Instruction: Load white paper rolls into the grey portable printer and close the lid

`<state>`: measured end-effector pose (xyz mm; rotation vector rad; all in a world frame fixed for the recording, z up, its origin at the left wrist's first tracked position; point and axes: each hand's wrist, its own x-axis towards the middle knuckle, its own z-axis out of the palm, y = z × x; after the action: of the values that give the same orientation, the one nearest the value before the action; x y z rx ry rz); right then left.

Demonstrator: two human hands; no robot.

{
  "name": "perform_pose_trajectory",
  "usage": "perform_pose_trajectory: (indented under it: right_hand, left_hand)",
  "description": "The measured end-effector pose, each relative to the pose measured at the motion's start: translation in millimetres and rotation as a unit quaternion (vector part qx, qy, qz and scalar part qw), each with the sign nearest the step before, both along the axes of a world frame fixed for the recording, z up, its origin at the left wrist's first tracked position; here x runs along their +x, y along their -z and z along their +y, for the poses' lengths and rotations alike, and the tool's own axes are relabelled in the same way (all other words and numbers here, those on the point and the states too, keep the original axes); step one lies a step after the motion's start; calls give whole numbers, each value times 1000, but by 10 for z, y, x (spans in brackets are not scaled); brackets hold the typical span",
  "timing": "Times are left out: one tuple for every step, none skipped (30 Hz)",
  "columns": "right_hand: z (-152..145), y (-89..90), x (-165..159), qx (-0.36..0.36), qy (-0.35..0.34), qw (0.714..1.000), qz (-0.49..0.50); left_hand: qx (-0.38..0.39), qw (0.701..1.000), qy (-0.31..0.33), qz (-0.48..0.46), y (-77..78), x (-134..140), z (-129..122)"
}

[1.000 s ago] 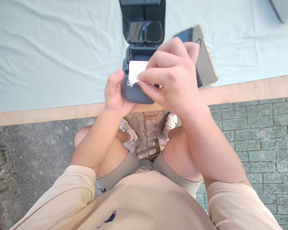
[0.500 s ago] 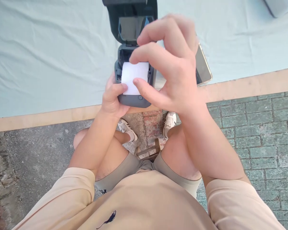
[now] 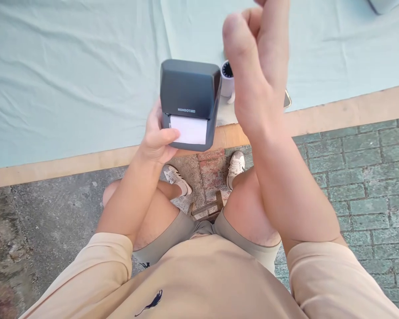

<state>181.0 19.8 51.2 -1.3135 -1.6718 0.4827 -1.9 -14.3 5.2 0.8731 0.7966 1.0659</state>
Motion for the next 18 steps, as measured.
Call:
perform_pose_trajectory:
  right_hand:
    - [-41,-3,5,27,-9,999,37]
    - [-84,-13,16,48,-28,996,65]
    - [-128,-30,27,53,-55,995,70]
    - [-170,-56,36,39,-85,994,46]
    - [-209,-89,41,17,-108,994,13]
    - [-244,-126,39,-9,-125,992,-21]
    - [-275,-163,33,-32,-134,989,-51]
    - [-300,-197,22,-51,-141,986,-76]
    - [-319,-226,7,-64,-146,983,-90]
    - [-333,-246,-10,-72,-151,982,-93]
    - [-341,-260,-29,-76,-154,981,-90]
    - [-345,-265,-49,-82,-154,981,-85]
    - [-345,-264,-70,-84,-152,982,-79]
    - [-344,-257,-91,-81,-149,983,-73]
    - [-341,-246,-111,-76,-144,984,-71]
    - [-339,-231,-130,-69,-139,985,-72]
    - [-338,-217,-143,-60,-135,986,-75]
    - [-339,-204,-151,-50,-131,987,-79]
  left_hand:
    - [-3,1000,0,-4,-21,1,-10]
    - [-6,1000,1,-9,-38,1,-16]
    - [-9,1000,1,-15,-53,0,-18]
    - [-13,1000,0,-21,-66,-1,-17]
    - [-19,999,1,-27,-78,-1,-13]
    - [-27,999,0,-32,-90,0,-7]
    - [-38,999,-2,-35,-102,3,-1]
    - [-51,998,-6,-38,-114,8,5]
    - [-63,997,-9,-43,-125,15,11]
    - [-74,996,-13,-51,-136,25,18]
    - [-82,995,-18,-61,-145,37,23]
    - [-85,993,-24,-75,-154,49,28]
    - [-85,992,-27,-91,-162,62,32]
    - [-82,991,-31,-105,-170,73,35]
    - [-83,990,-36,-111,-177,82,37]
    - [-90,989,-44,-108,-184,89,39]
    - [-102,989,-49,-98,-190,93,40]
    - [-115,988,-53,-83,-194,94,41]
